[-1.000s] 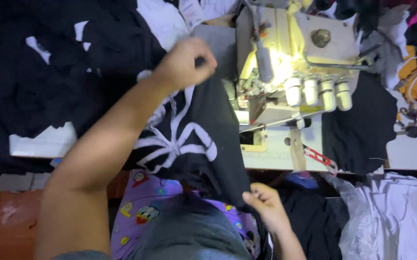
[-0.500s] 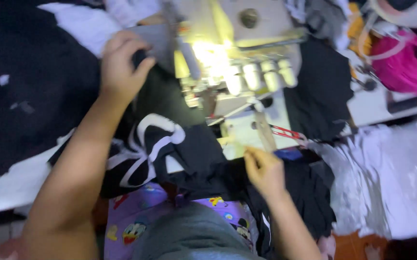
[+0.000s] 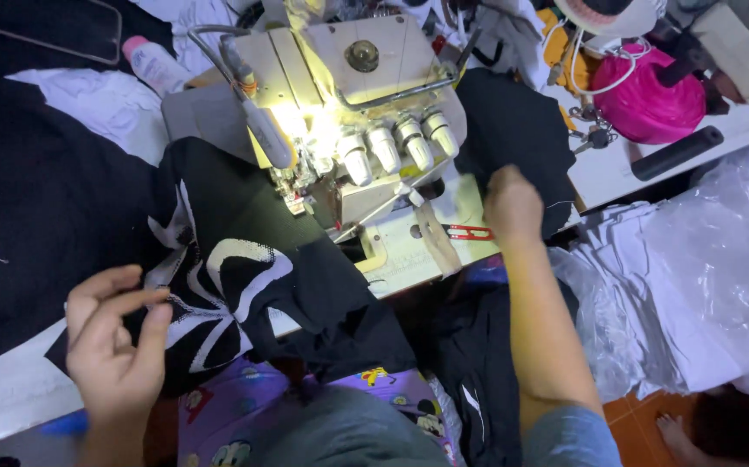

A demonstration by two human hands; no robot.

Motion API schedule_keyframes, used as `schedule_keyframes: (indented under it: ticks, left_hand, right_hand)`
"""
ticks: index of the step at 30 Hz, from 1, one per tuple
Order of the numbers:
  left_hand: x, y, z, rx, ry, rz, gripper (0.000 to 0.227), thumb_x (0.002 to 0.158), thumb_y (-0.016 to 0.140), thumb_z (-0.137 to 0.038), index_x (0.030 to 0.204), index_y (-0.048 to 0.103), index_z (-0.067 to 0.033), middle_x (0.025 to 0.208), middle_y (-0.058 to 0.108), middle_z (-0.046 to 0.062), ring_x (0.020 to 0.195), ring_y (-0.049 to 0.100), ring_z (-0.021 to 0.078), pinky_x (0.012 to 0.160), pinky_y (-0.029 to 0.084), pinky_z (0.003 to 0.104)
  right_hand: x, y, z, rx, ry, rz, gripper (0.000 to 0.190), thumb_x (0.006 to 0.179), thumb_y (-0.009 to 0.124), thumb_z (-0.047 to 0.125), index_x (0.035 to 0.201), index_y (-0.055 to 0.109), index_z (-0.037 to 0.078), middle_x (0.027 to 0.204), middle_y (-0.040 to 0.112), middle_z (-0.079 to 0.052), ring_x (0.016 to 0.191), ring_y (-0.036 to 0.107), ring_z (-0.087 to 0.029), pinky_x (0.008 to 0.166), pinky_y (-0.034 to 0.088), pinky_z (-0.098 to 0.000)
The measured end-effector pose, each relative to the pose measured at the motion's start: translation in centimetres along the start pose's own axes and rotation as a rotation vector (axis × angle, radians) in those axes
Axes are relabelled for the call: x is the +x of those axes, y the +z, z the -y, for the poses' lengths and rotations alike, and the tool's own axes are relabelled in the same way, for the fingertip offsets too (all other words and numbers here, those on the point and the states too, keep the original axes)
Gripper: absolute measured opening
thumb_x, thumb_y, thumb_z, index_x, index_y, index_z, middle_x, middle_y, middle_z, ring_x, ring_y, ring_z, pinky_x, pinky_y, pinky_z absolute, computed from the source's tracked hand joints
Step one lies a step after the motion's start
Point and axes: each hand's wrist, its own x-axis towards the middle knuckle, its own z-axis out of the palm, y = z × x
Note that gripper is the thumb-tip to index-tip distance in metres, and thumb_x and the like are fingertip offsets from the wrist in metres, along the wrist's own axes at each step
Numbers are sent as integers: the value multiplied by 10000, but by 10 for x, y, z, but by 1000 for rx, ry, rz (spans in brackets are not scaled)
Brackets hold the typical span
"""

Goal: The person is organizing, inspecting, and folding black fabric components on a sewing table next to an overlock machine.

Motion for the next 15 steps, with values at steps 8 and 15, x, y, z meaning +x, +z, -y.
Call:
schedule_keyframes:
  ticks: [8, 15]
  left_hand:
    - [-23, 136, -72, -787, -96, 731, 297, 1051, 508, -198, 1192, 729, -58, 1135, 689, 83, 1039, 653, 169, 835, 595, 279]
    - [-45, 282, -46, -1296, -1189, 649, 282, 823, 807, -202, 1038, 691, -62, 1059, 774, 133, 941, 738, 221, 867, 574, 319]
  right_hand:
    - [-45, -83, 32, -160, -418, -364, 238, 839, 556, 11, 1037, 655, 99, 862, 587, -113, 724, 595, -357, 619, 465, -490]
    - [-232, -119, 105, 234, -798, 469, 42, 843, 598, 75, 846, 589, 116, 787, 634, -95, 686, 617, -312, 632, 463, -436]
